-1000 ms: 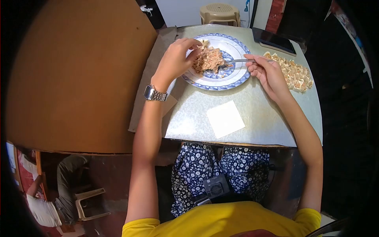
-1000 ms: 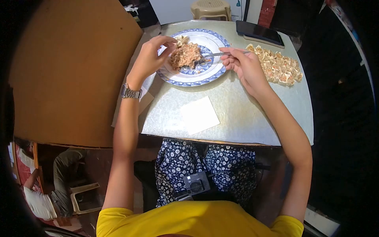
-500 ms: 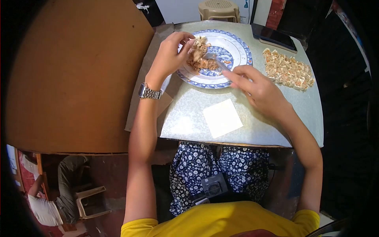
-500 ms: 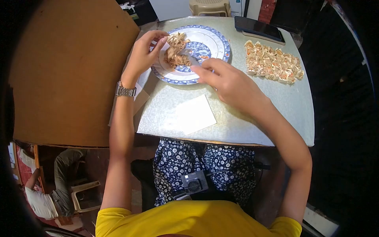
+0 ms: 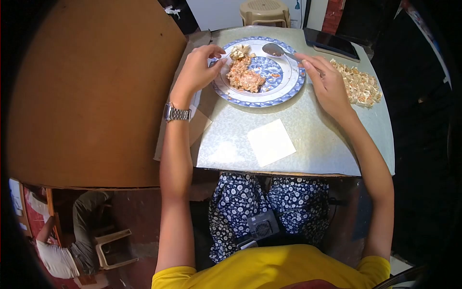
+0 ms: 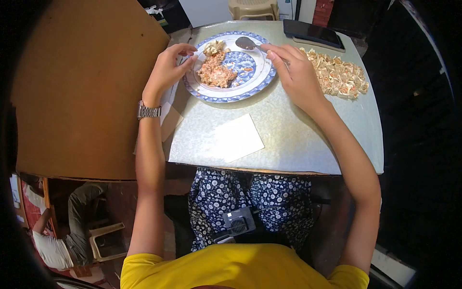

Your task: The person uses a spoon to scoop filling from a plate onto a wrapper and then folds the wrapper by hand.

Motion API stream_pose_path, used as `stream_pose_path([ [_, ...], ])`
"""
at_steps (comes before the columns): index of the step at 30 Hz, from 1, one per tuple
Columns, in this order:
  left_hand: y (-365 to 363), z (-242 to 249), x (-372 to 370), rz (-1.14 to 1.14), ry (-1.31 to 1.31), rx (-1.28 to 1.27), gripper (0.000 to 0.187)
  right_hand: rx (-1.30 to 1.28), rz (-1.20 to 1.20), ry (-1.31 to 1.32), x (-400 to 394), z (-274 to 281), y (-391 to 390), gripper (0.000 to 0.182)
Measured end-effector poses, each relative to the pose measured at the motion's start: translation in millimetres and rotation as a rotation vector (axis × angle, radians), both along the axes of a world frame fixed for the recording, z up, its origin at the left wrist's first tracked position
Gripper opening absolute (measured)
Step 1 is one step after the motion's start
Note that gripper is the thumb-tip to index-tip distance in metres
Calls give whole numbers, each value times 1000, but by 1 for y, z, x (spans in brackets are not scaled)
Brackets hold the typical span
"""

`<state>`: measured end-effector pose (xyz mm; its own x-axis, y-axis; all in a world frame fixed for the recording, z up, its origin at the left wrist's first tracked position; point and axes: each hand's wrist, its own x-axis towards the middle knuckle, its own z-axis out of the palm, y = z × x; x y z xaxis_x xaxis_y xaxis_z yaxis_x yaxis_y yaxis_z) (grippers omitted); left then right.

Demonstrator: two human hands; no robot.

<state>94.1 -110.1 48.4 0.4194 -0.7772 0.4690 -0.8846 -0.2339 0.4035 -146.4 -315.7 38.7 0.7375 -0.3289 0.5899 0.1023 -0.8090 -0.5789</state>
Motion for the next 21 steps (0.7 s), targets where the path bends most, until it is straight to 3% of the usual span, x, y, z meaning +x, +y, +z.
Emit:
stream_pose_path([
  [3, 1, 1, 4, 7, 42, 22, 37, -234, -71, 12, 11, -12, -2, 31],
  [11, 1, 10, -17, 51, 131, 303, 73, -301, -40, 105, 11, -14, 19, 31],
  [21, 0, -4, -8, 34, 14, 290, 71, -341, 102, 141, -4, 3, 29, 30],
])
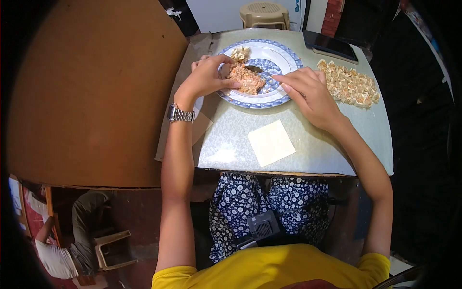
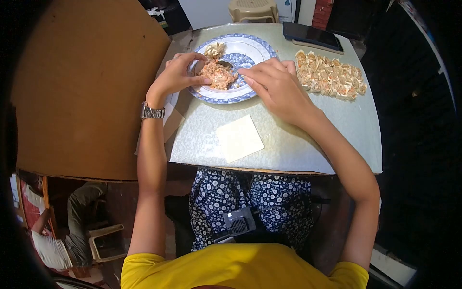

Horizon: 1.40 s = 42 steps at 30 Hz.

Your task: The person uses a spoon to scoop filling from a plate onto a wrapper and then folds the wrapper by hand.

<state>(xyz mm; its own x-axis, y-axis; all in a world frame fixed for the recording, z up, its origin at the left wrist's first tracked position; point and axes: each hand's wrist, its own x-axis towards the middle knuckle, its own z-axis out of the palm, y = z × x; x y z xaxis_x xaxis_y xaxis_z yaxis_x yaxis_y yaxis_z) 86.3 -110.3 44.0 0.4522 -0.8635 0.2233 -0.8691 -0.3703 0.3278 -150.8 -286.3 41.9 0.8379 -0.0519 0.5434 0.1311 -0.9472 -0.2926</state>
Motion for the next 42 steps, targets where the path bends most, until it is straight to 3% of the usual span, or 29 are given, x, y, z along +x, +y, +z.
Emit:
stream_pose_path([
  [6, 4, 4, 2, -40, -1, -77, 66, -14, -138, -182, -12, 15, -4, 27],
  [12, 2, 10, 2, 20, 68, -123, 61, 27, -197, -106, -22, 17, 6, 26],
  [17, 0, 5, 3, 2, -3, -138, 55, 456, -37, -45, -26, 16, 24, 26],
  [20, 0, 13, -2, -25, 126, -99, 67, 520, 24, -47, -22, 5, 28, 26],
  [26, -10, -6, -15, -60, -50, -104, 101, 337, 81, -43, -23, 0, 32, 25],
  [29, -10, -11, -12, -41, -115, -84, 100, 209, 137, -37, -25, 0, 39, 25],
  [32, -8, -10, -9, -75, -162, -89, 95, 146, 126, -58, -25, 2, 36, 25],
  [35, -2, 3, -5, -24, -38, -52, 65, 123, 99, -98, -25, 10, 27, 26],
  [38, -7, -5, 9, 29, 109, -197, 39, 91, 88, -161, -22, 13, 21, 30],
  [39, -9, -6, 7, 29, 96, -243, 23, 79, 79, -170, -21, 15, 19, 31],
  [42, -8, -7, 8, -13, -89, -65, 21, 50, 65, -176, -15, 11, 12, 34],
])
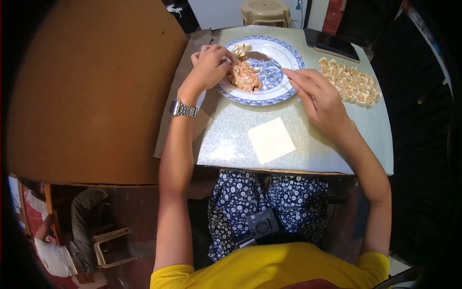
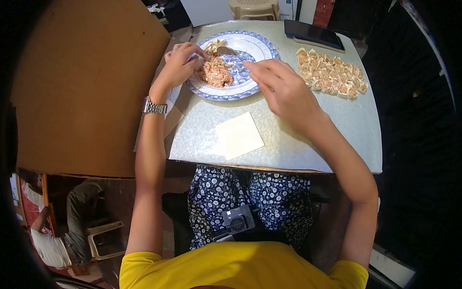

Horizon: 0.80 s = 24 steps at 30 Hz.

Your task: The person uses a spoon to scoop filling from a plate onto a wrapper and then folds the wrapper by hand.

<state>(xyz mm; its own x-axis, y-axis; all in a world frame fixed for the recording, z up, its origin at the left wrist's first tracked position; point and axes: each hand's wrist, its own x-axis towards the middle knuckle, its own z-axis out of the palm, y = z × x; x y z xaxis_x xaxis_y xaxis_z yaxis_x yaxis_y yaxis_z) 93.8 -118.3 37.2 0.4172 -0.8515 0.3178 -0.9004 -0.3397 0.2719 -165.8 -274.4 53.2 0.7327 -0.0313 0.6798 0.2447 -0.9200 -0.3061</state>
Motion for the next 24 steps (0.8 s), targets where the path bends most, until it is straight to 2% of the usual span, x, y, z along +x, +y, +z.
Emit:
stream_pose_path([
  [6, -7, -17, -3, 57, -167, -53, 36, -57, 21, 7, 21, -18, -15, 35],
  [24, -9, -17, 4, 12, -65, -85, 46, -77, -22, 19, 42, -34, -32, 30],
])
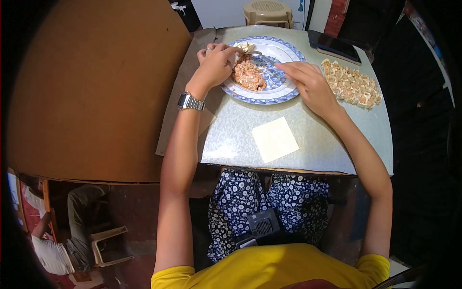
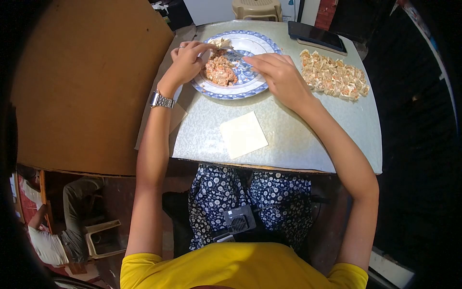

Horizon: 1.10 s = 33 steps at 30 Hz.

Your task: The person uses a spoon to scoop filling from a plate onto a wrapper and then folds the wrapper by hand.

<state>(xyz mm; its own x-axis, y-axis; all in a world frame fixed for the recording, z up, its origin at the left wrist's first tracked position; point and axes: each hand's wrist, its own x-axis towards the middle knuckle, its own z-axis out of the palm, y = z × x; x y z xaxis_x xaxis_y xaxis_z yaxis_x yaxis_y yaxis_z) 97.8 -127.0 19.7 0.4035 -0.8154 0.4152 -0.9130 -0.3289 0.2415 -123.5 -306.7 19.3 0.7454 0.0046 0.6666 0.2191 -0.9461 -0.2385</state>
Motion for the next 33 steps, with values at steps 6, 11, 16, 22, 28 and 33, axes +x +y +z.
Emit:
stream_pose_path([
  [6, 1, 0, 1, -6, 35, -36, 47, -68, -53, -20, -7, 10, 4, 27],
  [11, 0, -1, 2, 6, 19, -43, 46, -88, -87, -53, -7, 11, 4, 26],
  [16, 1, 0, 1, -5, 20, -58, 46, -96, -152, -19, -3, 3, 3, 27],
  [22, 2, 0, 3, -9, 46, -48, 46, -33, -229, -40, -4, 0, 5, 28],
  [28, 1, -1, 4, -8, 59, -62, 48, -97, -237, -9, -3, -3, 2, 27],
  [33, 1, 7, 2, 30, 94, 53, 52, -10, -200, 50, 0, -9, 9, 29],
])
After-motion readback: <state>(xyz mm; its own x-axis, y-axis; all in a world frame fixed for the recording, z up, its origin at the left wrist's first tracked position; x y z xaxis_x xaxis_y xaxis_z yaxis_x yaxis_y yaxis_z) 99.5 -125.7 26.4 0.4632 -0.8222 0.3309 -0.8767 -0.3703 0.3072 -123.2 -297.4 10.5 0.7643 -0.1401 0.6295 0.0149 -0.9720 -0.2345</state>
